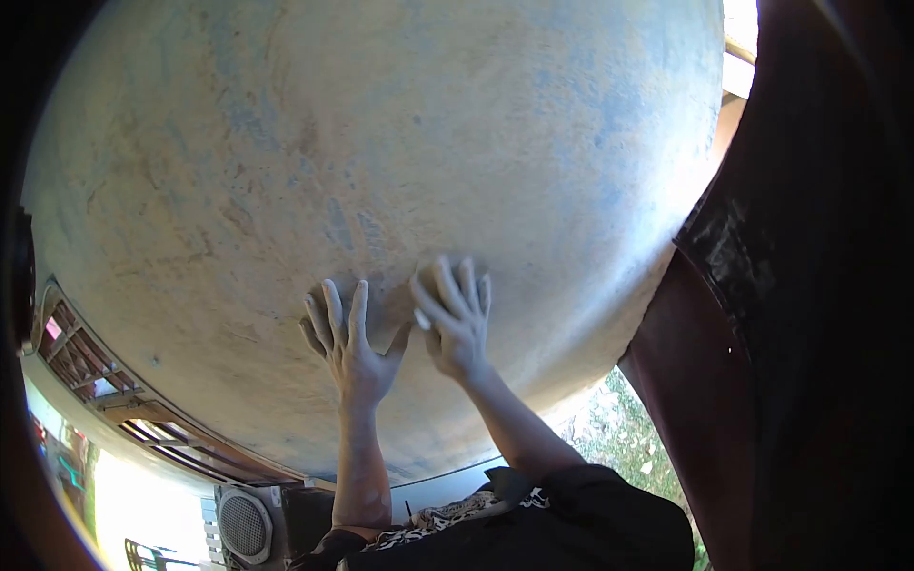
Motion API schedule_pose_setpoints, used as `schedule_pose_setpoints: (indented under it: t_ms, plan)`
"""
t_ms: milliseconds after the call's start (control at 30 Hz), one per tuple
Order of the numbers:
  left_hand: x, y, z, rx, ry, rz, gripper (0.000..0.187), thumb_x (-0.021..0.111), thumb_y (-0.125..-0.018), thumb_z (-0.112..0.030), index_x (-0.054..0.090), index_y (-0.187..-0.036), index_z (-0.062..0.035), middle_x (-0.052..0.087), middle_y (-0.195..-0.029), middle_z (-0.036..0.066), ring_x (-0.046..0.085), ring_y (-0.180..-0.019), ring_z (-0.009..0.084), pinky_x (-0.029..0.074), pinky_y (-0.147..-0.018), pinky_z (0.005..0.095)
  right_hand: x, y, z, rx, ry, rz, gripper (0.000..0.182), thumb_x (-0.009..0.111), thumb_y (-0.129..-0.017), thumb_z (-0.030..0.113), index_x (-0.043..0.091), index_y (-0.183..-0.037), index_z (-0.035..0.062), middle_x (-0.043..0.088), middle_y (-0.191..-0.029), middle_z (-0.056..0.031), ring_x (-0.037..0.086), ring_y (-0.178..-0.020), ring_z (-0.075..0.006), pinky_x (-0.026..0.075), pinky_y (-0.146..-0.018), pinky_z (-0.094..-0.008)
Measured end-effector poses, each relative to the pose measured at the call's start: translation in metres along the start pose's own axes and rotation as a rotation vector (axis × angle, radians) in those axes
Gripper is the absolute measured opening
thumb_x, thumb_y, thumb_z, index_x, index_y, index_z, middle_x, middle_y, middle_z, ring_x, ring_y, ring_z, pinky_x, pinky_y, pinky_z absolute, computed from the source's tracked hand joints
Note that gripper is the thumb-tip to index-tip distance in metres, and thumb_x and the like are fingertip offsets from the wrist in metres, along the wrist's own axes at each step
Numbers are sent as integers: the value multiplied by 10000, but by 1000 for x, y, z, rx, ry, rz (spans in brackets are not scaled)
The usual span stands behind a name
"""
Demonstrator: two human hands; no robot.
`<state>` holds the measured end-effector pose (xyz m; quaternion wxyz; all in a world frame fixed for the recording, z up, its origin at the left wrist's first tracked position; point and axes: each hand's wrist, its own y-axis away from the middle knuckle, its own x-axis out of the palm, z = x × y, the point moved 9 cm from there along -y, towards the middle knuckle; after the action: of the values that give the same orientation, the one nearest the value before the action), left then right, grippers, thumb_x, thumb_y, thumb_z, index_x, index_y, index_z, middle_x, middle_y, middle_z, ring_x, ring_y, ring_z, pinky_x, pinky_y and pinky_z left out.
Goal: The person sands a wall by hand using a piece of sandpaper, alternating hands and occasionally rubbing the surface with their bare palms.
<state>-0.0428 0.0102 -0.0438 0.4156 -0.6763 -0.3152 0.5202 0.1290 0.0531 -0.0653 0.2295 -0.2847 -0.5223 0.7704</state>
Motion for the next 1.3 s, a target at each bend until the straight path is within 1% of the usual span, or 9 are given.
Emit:
schedule_pose_setpoints:
  t_ms: [67, 267, 333, 433, 533, 667, 867, 1133, 1300]
  plan:
    - [-6, -1, 17, -83, 34, 85, 914, 891, -818, -420, 491, -1617, -230, 269, -1749, 215, 134, -1625, 499, 93, -1267, 686, 22, 36, 3, -56, 11, 118, 410, 645, -994, 171, 735, -1394, 168, 469, -1650, -214, 292, -1591, -481, 124, -1299, -609]
    - [-9, 10, 34, 15, 21, 57, 844, 892, -829, -420, 550, -1581, -244, 281, -1749, 195, 118, -1628, 493, 59, -1272, 680, 19, 7, 12, -9, 73, -103, 346, 683, -984, 171, 782, -1313, 124, 509, -1625, -210, 284, -1602, -463, 64, -1303, -591]
    - [-7, 11, 36, 42, 15, 60, 786, 863, -856, -432, 570, -1566, -264, 302, -1745, 184, 117, -1633, 478, 31, -1274, 676, 12, -38, 43, 13, 68, -91, 378, 635, -1012, 142, 734, -1358, 29, 428, -1665, -261, 245, -1608, -491, 60, -1288, -647]
    - [-2, 18, 39, 60, -1, 88, 752, 829, -883, -466, 570, -1567, -292, 325, -1738, 176, 124, -1636, 463, 10, -1273, 672, 12, -72, 67, 11, 47, -136, 389, 620, -1016, 125, 717, -1376, 12, 410, -1673, -268, 235, -1611, -489, 63, -1286, -651]
    - [-1, 22, 40, 75, 10, 86, 716, 795, -908, -468, 569, -1568, -308, 349, -1728, 175, 126, -1637, 458, 1, -1270, 668, 19, -51, 66, 14, 21, -160, 389, 681, -995, 152, 737, -1372, 76, 445, -1666, -229, 265, -1607, -471, 74, -1296, -613]
    - [-5, 21, 39, 92, 67, 105, 719, 787, -906, -436, 553, -1578, -336, 356, -1730, 159, 160, -1632, 452, 3, -1272, 660, 26, -1, 49, 28, 48, -146, 359, 670, -1004, 126, 749, -1348, 61, 462, -1647, -246, 299, -1593, -474, 139, -1289, -616]
    - [-5, 24, 45, 92, 123, 166, 760, 808, -875, -365, 537, -1585, -368, 356, -1742, 99, 195, -1633, 413, 38, -1282, 647, 4, -101, 76, -28, 28, -266, 370, 650, -1041, 181, 724, -1384, 64, 459, -1655, -224, 325, -1578, -481, 153, -1286, -616]
    - [-12, 24, 47, 101, 215, 205, 815, 820, -851, -305, 511, -1602, -375, 329, -1755, 80, 186, -1636, 402, 78, -1287, 646, 21, -7, 68, 21, 52, -164, 363, 638, -1054, 176, 720, -1394, 78, 449, -1655, -240, 327, -1573, -489, 195, -1280, -609]
    - [-8, 25, 48, 141, 168, 236, 852, 835, -834, -314, 492, -1608, -402, 350, -1747, 44, 245, -1620, 366, 159, -1272, 641, 5, -65, 70, 21, 38, -223, 363, 633, -1058, 158, 714, -1403, 81, 446, -1653, -252, 327, -1568, -503, 201, -1282, -598]
